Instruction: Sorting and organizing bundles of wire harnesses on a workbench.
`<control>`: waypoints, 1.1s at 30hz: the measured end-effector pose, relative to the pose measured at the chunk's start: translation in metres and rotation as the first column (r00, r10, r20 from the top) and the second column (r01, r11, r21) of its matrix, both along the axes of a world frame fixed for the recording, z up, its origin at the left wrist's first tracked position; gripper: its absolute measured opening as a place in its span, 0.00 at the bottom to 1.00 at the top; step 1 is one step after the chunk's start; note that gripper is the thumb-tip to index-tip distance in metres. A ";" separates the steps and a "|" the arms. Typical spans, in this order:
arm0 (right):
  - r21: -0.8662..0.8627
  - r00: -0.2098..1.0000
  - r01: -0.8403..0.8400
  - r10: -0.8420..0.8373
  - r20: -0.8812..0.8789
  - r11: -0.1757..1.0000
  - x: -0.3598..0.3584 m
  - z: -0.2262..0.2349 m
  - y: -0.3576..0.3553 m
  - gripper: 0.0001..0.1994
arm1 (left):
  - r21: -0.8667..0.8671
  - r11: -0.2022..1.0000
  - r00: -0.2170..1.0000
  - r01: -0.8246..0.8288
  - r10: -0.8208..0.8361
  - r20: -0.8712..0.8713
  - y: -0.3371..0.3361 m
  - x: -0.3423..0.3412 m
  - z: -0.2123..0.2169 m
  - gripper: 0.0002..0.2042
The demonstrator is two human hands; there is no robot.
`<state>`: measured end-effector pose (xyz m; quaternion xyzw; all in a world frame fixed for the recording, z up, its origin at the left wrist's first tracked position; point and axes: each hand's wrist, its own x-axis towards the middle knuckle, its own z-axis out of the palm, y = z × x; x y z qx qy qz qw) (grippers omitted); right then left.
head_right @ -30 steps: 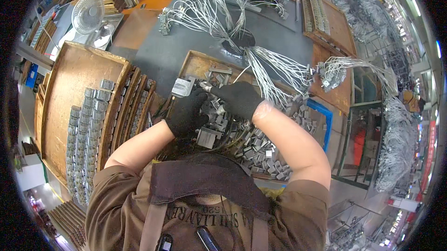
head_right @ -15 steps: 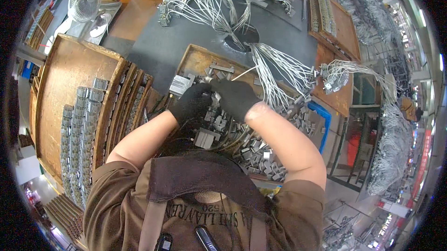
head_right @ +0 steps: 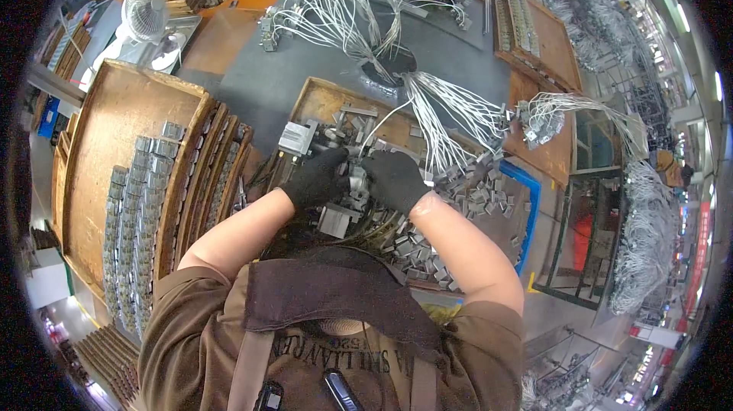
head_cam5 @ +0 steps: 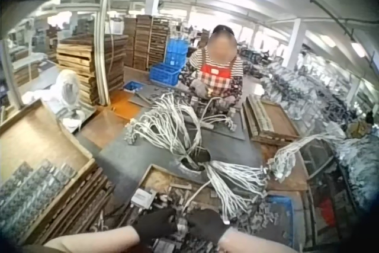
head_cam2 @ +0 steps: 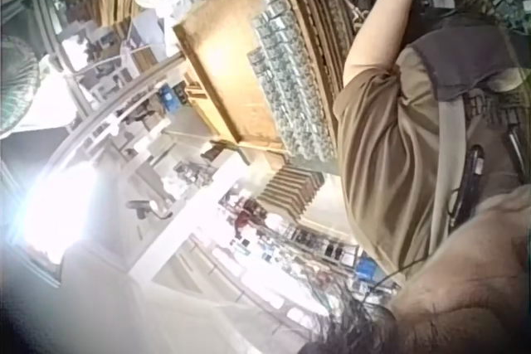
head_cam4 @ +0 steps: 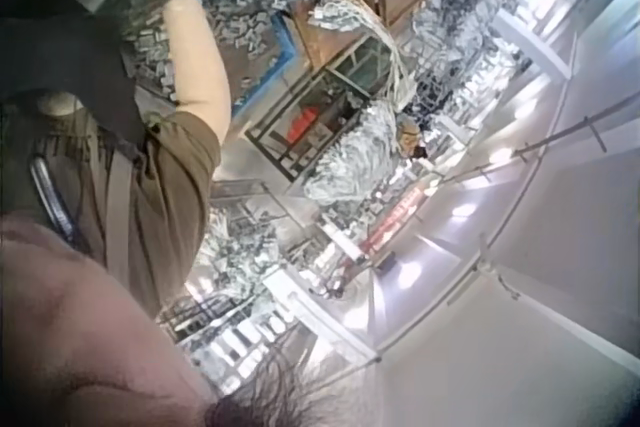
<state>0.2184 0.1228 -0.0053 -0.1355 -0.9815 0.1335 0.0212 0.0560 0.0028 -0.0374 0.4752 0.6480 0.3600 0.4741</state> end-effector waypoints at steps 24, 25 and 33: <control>0.025 0.970 0.240 -0.239 -0.048 0.970 -0.001 -0.027 0.001 0.16 | 0.144 0.990 0.956 0.008 0.035 -0.292 0.026 -0.006 -0.036 0.20; 0.003 0.975 0.220 -0.220 0.028 0.976 0.001 -0.024 -0.003 0.18 | 0.186 0.982 0.952 0.005 0.052 -0.301 0.023 -0.008 -0.047 0.20; -0.351 0.843 0.483 -0.535 -0.062 0.802 0.107 -0.033 0.027 0.22 | 0.451 0.886 0.965 -0.104 0.201 -0.171 -0.018 0.024 -0.002 0.23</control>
